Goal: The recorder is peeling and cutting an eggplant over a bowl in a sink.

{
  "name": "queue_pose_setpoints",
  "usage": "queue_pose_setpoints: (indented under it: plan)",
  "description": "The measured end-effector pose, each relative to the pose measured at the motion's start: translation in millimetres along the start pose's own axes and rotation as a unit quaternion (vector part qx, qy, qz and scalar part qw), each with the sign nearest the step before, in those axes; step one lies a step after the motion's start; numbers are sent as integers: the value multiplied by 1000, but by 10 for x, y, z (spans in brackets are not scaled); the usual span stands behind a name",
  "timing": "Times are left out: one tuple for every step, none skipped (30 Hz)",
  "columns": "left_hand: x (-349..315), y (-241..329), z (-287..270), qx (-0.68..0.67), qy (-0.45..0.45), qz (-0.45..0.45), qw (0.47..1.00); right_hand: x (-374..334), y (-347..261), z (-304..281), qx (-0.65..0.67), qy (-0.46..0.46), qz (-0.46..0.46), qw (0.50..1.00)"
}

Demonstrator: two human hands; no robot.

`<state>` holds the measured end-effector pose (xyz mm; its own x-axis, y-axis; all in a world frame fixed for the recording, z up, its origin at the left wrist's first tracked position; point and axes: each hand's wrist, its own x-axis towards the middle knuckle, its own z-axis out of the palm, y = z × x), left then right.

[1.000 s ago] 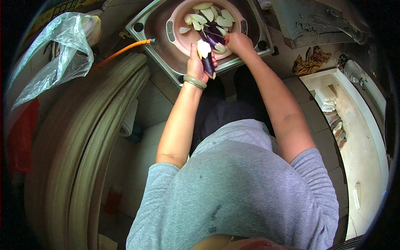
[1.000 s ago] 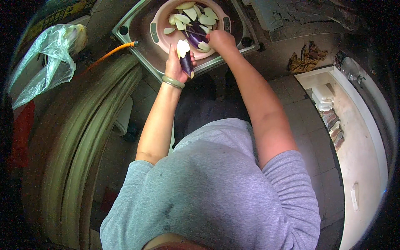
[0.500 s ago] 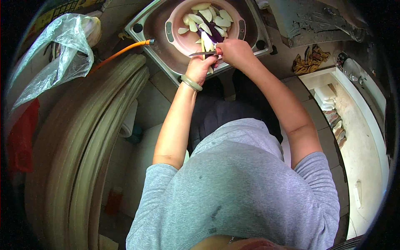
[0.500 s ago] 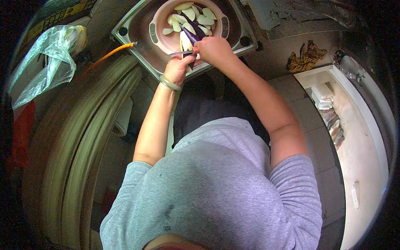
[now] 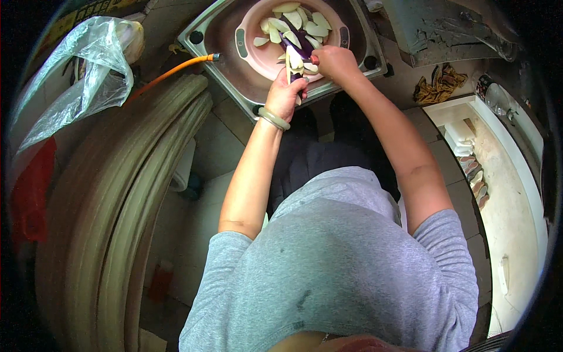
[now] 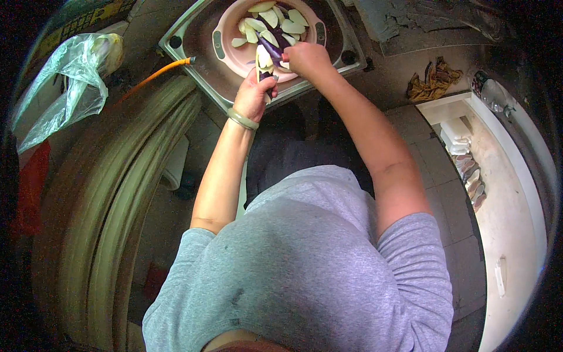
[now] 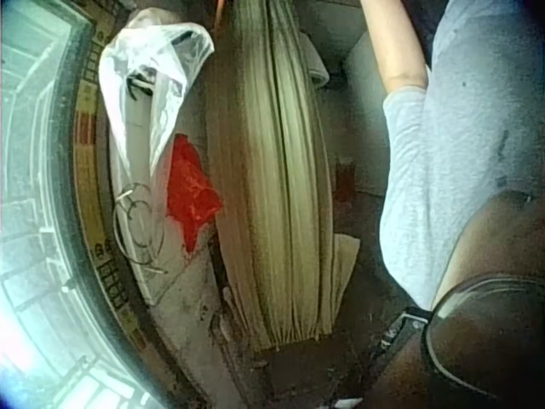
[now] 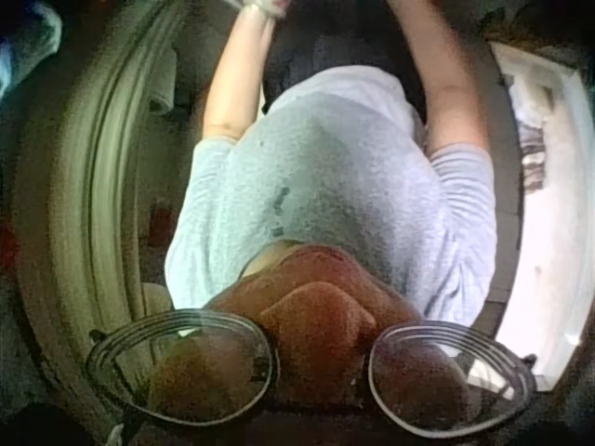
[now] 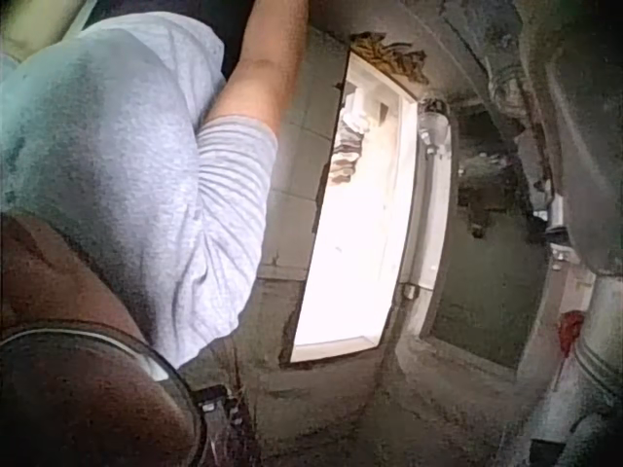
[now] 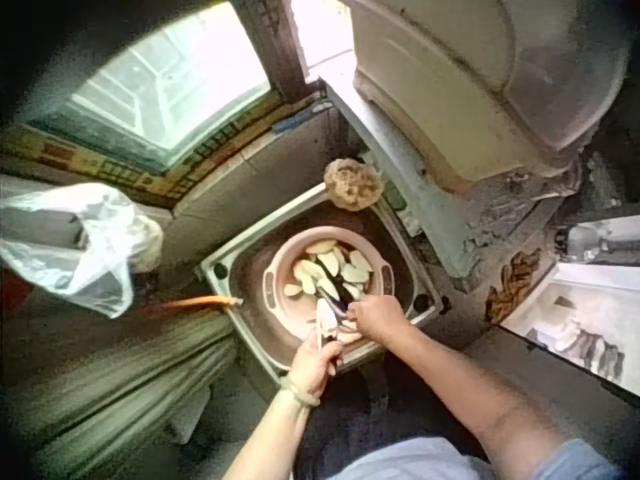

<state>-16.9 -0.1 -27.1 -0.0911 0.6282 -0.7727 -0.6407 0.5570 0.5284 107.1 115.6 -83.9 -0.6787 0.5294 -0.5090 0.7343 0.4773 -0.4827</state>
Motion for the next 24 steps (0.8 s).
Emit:
queue_pose_setpoints:
  plan:
    - [16,-10,-3,0,7,-2,1000,19,6,15,-1,-3,-1,1000]
    - [27,-18,-3,0,14,-4,1000,39,16,27,-3,-7,-2,1000]
    - [30,-31,5,11,16,-6,1000,64,33,32,-9,-11,0,1000]
    - [20,-25,15,24,17,-8,1000,90,21,27,-12,-14,3,1000]
    - [15,-26,22,37,20,-11,999,107,5,25,-16,-18,5,1000]
    - [27,-34,21,38,19,-9,999,141,-27,32,-24,-23,13,999]
    - [44,-44,35,37,19,-7,999,180,-92,-10,-33,-29,19,999]
    - [51,-47,43,36,19,-5,999,198,-128,-33,-42,-35,26,998]
    - [35,-46,40,41,28,-11,999,199,-109,-27,-30,-30,37,998]
    - [16,-25,42,37,27,-1,999,213,-66,-11,-18,-23,47,998]
    - [-6,7,53,34,25,9,999,227,-14,8,-5,-16,58,998]
    - [-16,29,54,31,24,19,999,240,56,27,3,-12,82,997]
    - [-22,36,33,-10,38,2,999,245,125,35,12,-9,105,994]
    - [-25,43,2,-51,52,-16,997,247,177,55,21,-6,129,991]
    - [-24,42,-17,-92,65,-33,993,249,210,90,-9,-3,131,991]
    - [-11,35,-30,-133,73,-37,988,232,186,71,23,-4,137,990]
    - [14,28,-43,-174,81,-41,981,193,161,56,54,-4,144,988]
    - [34,18,-57,-214,89,-45,972,144,132,44,85,-5,150,985]
    - [48,6,-76,-208,97,-44,972,92,97,41,108,-3,134,985]
    - [60,-13,-98,-202,104,-43,973,25,57,52,131,-1,118,984]
    - [72,-30,-117,-196,112,-42,973,-45,17,71,154,1,102,983]
    - [86,-55,-118,-191,119,-44,973,-128,-34,117,148,18,67,987]
    - [107,-66,-119,-179,142,-36,973,-230,-179,17,141,10,54,988]
    - [106,-88,-113,-165,167,-40,971,-316,-331,-104,134,1,42,990]
